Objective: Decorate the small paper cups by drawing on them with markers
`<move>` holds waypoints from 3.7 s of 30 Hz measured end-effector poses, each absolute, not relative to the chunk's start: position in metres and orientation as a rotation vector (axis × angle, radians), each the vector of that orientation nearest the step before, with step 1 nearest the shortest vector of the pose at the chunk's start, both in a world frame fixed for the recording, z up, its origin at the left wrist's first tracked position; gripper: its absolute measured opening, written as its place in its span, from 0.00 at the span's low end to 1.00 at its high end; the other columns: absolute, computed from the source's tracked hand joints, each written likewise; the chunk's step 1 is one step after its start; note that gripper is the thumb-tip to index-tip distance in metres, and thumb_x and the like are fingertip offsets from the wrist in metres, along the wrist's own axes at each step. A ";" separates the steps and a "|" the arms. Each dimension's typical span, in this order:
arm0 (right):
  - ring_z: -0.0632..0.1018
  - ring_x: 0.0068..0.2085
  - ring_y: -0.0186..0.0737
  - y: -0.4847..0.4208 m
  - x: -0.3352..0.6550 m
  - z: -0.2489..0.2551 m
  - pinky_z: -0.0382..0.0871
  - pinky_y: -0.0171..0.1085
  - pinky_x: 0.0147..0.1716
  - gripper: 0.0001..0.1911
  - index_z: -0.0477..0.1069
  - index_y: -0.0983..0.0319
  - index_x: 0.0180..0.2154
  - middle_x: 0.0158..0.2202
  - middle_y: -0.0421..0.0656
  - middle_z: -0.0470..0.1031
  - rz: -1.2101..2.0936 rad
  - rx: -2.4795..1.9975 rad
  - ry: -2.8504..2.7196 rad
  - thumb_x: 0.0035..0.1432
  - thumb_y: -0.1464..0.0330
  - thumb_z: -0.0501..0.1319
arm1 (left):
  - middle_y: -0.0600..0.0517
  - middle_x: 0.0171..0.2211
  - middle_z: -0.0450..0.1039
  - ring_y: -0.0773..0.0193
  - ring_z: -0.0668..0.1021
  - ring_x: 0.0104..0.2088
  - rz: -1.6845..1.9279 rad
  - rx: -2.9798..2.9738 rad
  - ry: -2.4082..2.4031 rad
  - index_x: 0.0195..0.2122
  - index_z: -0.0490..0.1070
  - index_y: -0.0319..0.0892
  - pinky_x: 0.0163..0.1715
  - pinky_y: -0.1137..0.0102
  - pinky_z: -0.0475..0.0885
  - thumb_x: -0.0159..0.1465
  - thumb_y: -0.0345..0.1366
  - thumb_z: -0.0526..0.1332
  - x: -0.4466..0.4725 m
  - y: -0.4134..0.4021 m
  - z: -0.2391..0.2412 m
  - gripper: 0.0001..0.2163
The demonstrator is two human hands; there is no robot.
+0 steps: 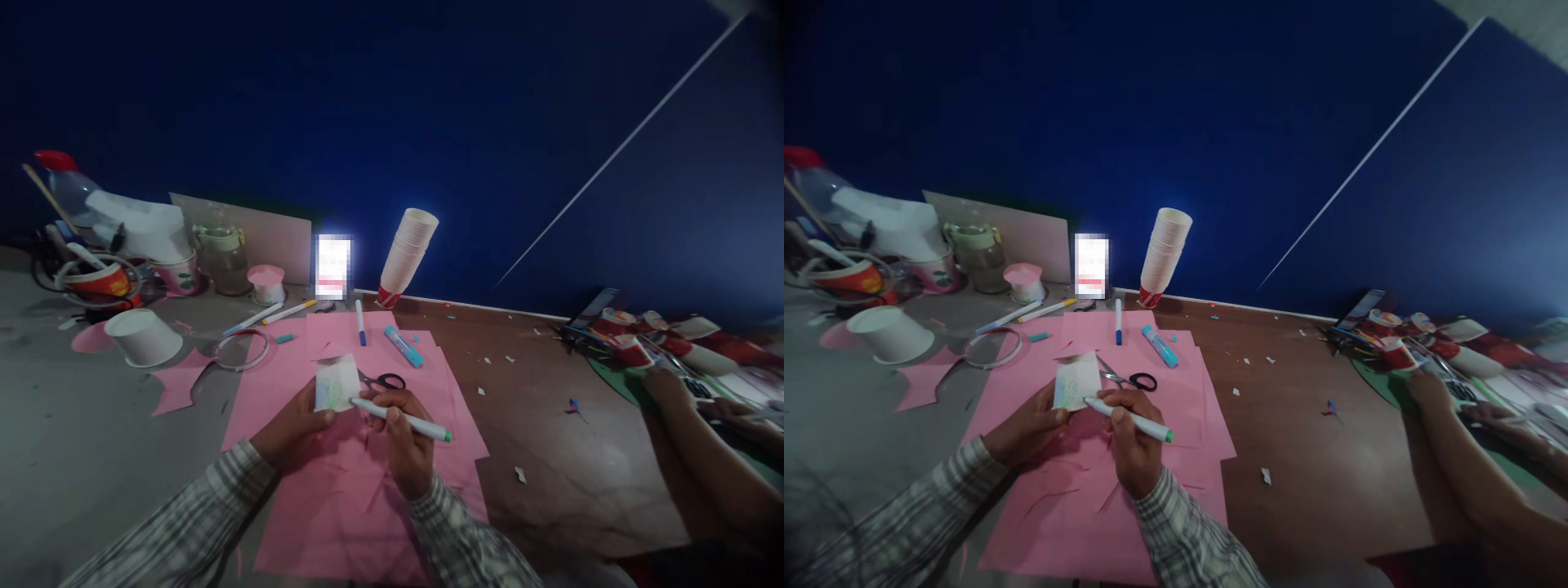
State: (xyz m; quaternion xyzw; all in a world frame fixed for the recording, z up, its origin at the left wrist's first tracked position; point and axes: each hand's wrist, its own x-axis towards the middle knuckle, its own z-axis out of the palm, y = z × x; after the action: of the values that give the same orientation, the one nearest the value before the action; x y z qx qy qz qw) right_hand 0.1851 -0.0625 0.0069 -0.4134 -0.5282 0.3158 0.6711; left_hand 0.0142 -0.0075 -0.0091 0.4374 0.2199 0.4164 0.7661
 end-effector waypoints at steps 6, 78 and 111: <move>0.84 0.41 0.48 -0.064 0.186 0.010 0.78 0.47 0.42 0.15 0.78 0.58 0.38 0.23 0.40 0.75 0.677 -0.917 -1.260 0.70 0.57 0.58 | 0.43 0.48 0.80 0.47 0.78 0.49 0.915 0.997 0.544 0.51 0.73 0.41 0.49 0.60 0.71 0.52 0.47 0.77 0.012 -0.007 -0.012 0.29; 0.83 0.37 0.45 -0.064 0.187 0.017 0.78 0.47 0.44 0.12 0.79 0.59 0.33 0.31 0.43 0.80 0.726 -1.028 -1.278 0.66 0.60 0.63 | 0.41 0.47 0.80 0.47 0.80 0.47 0.888 1.061 0.624 0.52 0.71 0.39 0.46 0.60 0.73 0.50 0.50 0.77 0.009 -0.006 -0.011 0.32; 0.70 0.23 0.34 -0.060 0.185 0.018 0.70 0.37 0.26 0.17 0.75 0.59 0.31 0.22 0.37 0.70 0.940 -0.951 -0.992 0.62 0.53 0.65 | 0.42 0.52 0.80 0.43 0.78 0.55 0.876 1.019 0.605 0.54 0.73 0.42 0.55 0.56 0.70 0.51 0.48 0.77 0.010 -0.005 -0.013 0.32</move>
State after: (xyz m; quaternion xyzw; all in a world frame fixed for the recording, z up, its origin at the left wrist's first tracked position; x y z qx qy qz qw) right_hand 0.1848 -0.0600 0.0183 -0.4224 -0.4408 0.4177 0.6728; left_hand 0.0099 -0.0055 -0.0125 0.4648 0.2759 0.3996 0.7404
